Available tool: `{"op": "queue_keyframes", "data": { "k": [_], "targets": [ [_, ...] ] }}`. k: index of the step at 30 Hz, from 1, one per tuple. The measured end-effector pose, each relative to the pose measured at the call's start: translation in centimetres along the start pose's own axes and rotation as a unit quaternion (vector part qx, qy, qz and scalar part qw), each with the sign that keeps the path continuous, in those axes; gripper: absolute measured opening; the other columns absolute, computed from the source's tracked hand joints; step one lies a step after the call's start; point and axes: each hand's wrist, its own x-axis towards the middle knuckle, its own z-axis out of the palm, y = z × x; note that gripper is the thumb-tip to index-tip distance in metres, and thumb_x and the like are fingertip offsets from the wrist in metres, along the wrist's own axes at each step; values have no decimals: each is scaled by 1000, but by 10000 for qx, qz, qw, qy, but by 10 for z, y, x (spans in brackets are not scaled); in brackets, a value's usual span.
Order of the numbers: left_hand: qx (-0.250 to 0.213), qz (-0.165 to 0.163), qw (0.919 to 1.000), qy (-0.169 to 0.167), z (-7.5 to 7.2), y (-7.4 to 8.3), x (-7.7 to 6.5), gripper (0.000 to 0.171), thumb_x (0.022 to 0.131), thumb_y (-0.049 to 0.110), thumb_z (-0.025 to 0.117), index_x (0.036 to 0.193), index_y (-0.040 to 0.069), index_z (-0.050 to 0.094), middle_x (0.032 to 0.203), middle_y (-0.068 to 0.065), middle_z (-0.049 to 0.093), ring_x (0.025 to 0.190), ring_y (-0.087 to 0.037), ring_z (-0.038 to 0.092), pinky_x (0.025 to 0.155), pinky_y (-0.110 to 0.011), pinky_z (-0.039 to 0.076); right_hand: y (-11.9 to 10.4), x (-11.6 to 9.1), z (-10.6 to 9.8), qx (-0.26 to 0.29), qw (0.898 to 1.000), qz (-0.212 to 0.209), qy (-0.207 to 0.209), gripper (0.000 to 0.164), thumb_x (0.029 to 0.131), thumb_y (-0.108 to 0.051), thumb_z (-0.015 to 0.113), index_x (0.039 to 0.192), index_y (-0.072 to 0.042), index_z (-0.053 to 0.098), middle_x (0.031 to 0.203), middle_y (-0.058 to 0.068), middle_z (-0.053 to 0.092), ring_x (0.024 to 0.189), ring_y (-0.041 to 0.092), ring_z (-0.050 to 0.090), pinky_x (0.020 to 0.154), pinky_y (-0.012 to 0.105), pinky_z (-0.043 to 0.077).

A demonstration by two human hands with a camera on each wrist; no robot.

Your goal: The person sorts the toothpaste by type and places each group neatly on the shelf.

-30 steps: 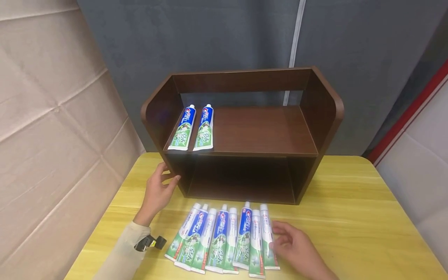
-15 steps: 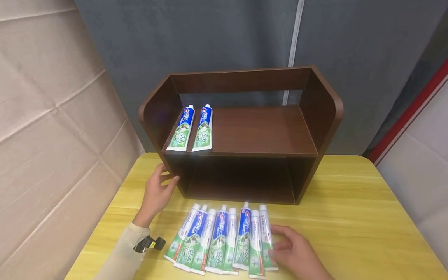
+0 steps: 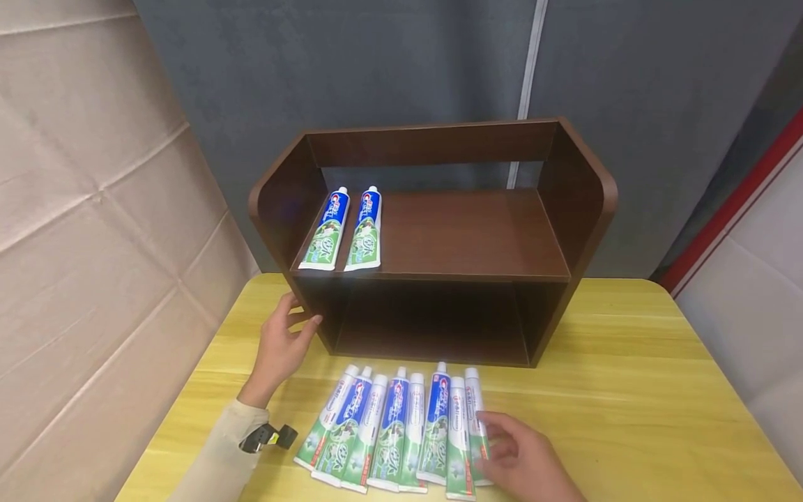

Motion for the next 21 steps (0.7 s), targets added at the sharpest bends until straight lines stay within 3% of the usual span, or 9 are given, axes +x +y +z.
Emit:
{"op": "queue_keyframes", "data": {
  "k": [8,12,21],
  "targets": [
    [16,5,10000,-46,0,-1,0,51,99,7,74,145,13,55,133,-14,66,109,-36,76,80,-44,68,-4,3,-3,-222,9996,83,-179,58,84,-25,89,136,-7,68,101,9,68,85,13,66,73,26,64],
    [6,21,10000,-45,0,0,0,50,99,7,74,145,13,55,132,-14,66,109,-36,76,80,-44,68,-2,4,-6,24,9994,230,-262,60,85,-23,89,137,-5,67,103,11,68,87,16,68,74,28,65],
    [13,1,10000,-30,0,0,0,50,98,7,74,144,13,55,132,-14,66,109,-37,76,79,-44,68,6,5,-17,790,9941,138,-730,57,95,-13,78,145,3,57,109,14,66,89,14,68,79,28,65]
  ]
}}
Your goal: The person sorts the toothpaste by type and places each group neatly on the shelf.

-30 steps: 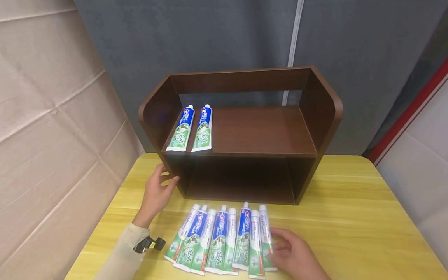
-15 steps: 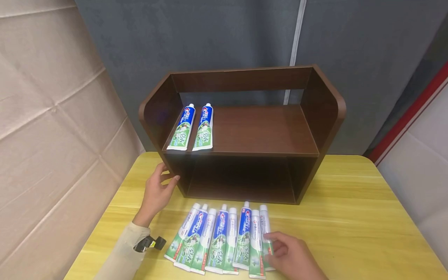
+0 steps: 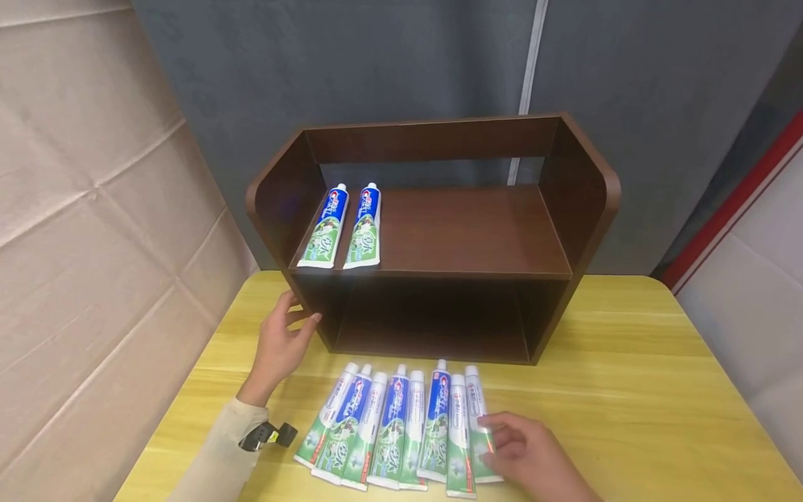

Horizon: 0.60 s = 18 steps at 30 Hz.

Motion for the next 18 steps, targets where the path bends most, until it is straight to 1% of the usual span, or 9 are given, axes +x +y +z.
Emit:
{"op": "queue_keyframes", "data": {
  "k": [3,7,11,14,18],
  "targets": [
    [2,-24,10000,-17,0,1,0,50,99,7,74,144,12,55,132,-15,66,109,-37,76,79,-45,68,1,0,-2,76,9999,92,-12,57,96,-13,77,147,2,55,114,15,67,93,16,69,81,28,65],
    [13,-45,10000,-15,0,2,0,50,98,7,74,145,12,55,132,-15,66,110,-38,75,79,-45,68,0,-1,-5,89,9992,369,112,60,96,-18,78,148,-1,55,120,14,68,101,19,70,84,29,65],
    [11,-43,10000,23,0,1,0,50,98,6,74,144,12,55,131,-15,66,109,-37,76,78,-45,68,-1,-2,-7,49,9994,277,199,61,96,-19,79,149,-1,55,123,14,69,102,19,71,85,30,66],
    [11,-56,10000,31,0,1,0,50,98,6,74,144,12,55,131,-15,66,109,-37,76,78,-45,68,-1,-4,-9,30,9997,81,241,62,97,-18,78,150,0,53,124,16,69,101,17,73,85,31,66],
    [-2,-100,9999,19,0,1,0,50,99,7,74,144,12,55,132,-15,66,109,-36,76,80,-46,68,-3,-6,-12,-60,9994,-50,331,61,98,-18,76,152,-1,52,127,20,68,102,16,75,85,31,66]
  ]
}}
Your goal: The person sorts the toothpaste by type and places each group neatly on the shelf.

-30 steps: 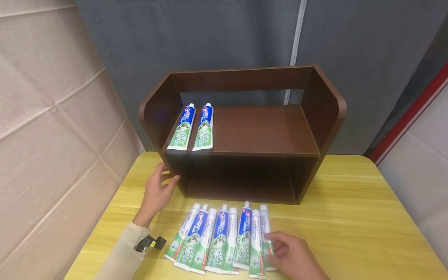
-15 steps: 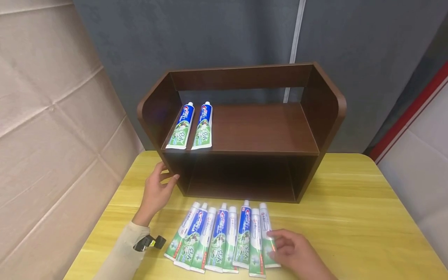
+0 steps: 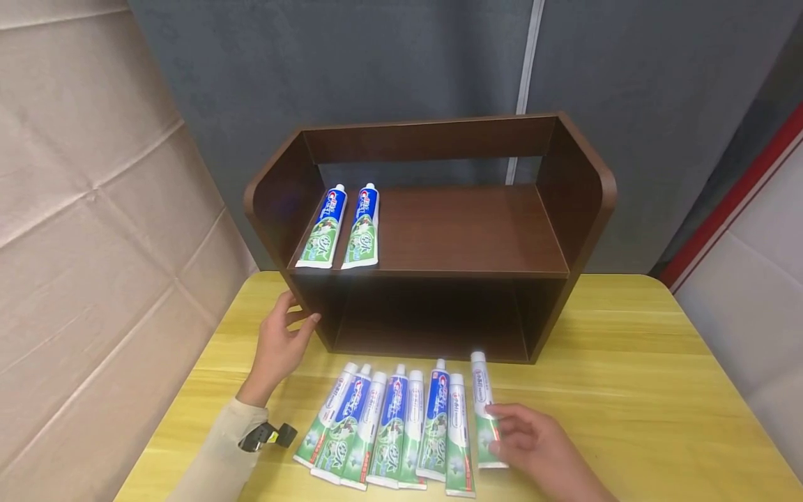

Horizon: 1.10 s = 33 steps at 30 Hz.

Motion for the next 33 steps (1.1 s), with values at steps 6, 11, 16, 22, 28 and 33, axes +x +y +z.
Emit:
{"op": "queue_keyframes", "data": {
  "k": [6,11,16,22,28,33],
  "targets": [
    [30,-27,10000,-11,0,0,-1,50,99,8,74,145,13,55,132,-15,66,110,-37,75,80,-47,68,-4,0,-5,-93,9995,-289,59,59,100,-16,73,152,1,50,128,13,71,102,13,75,83,31,67],
    [52,-39,10000,-15,0,-1,-1,50,99,8,74,145,14,55,133,-14,66,110,-37,75,80,-48,68,-3,0,-10,-309,9966,-759,105,55,102,-10,70,150,4,50,123,-5,73,99,11,76,80,29,66],
    [66,-31,10000,-17,0,0,-1,50,99,8,74,145,14,55,133,-14,66,111,-36,75,80,-47,68,-7,0,-14,-406,9958,-800,172,54,102,-10,70,150,3,50,121,-10,73,99,10,76,80,28,66],
    [102,-5,9999,-31,0,1,0,50,99,9,74,145,12,54,133,-14,66,111,-37,75,80,-47,68,-14,1,-16,-251,9968,-718,262,55,101,-11,71,151,2,51,121,-3,72,99,13,77,82,29,66],
    [100,16,9999,-19,0,1,0,50,99,8,74,145,10,54,133,-15,66,110,-38,75,79,-47,68,-20,2,-16,-264,9968,-638,413,55,100,-14,74,150,-2,53,123,5,68,102,15,76,86,29,66],
    [148,92,9998,-9,1,0,0,50,99,8,74,145,9,54,134,-15,66,109,-37,76,79,-46,68,-24,4,-18,-302,9972,-435,536,57,100,-17,74,151,-3,53,127,13,64,103,15,76,86,27,65]
  ]
}}
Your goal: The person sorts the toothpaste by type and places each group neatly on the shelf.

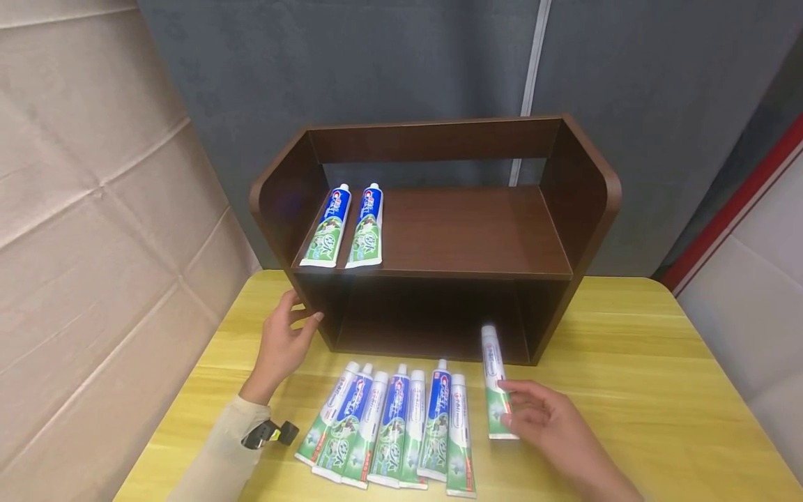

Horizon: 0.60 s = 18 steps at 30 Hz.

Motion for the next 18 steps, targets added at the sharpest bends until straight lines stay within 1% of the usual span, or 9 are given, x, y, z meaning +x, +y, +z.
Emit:
{"op": "queue_keyframes", "data": {
  "k": [2,5,10,13,16,18],
  "targets": [
    [16,17,10000,-2,0,0,0,50,99,8,74,145,9,54,134,-15,66,110,-37,76,79,-46,68,0,1,0,-22,10000,32,83,58,99,-17,75,151,-4,53,128,15,64,102,15,76,86,27,65],
    [12,36,10000,0,0,0,0,50,99,7,74,145,9,54,133,-15,66,109,-37,76,79,-45,68,0,4,0,-34,9998,-50,168,57,98,-15,76,150,-4,54,127,14,65,102,15,76,86,27,65],
    [-7,89,10000,6,0,1,0,51,98,7,74,145,10,54,133,-15,66,109,-37,76,79,-45,68,3,8,-4,0,9987,-478,164,54,100,-10,73,149,-1,54,125,11,67,101,14,77,85,27,65],
    [2,87,10000,3,0,1,0,50,99,7,74,145,9,54,132,-15,66,109,-37,76,79,-45,68,6,10,-7,-73,9974,-702,173,52,100,-8,71,149,0,54,124,6,67,101,13,76,85,26,65],
    [19,62,10000,0,-1,1,0,50,99,7,74,144,9,54,132,-15,66,109,-37,76,79,-45,68,8,14,-9,-134,9971,-705,233,53,100,-8,72,149,-1,54,124,1,68,102,10,76,85,25,65],
    [22,44,10000,-7,-1,1,0,49,99,8,74,144,10,54,132,-15,66,109,-37,76,79,-45,68,9,16,-11,-170,9973,-657,293,53,100,-8,72,149,-1,54,125,2,68,103,9,75,86,24,64]
  ]
}}
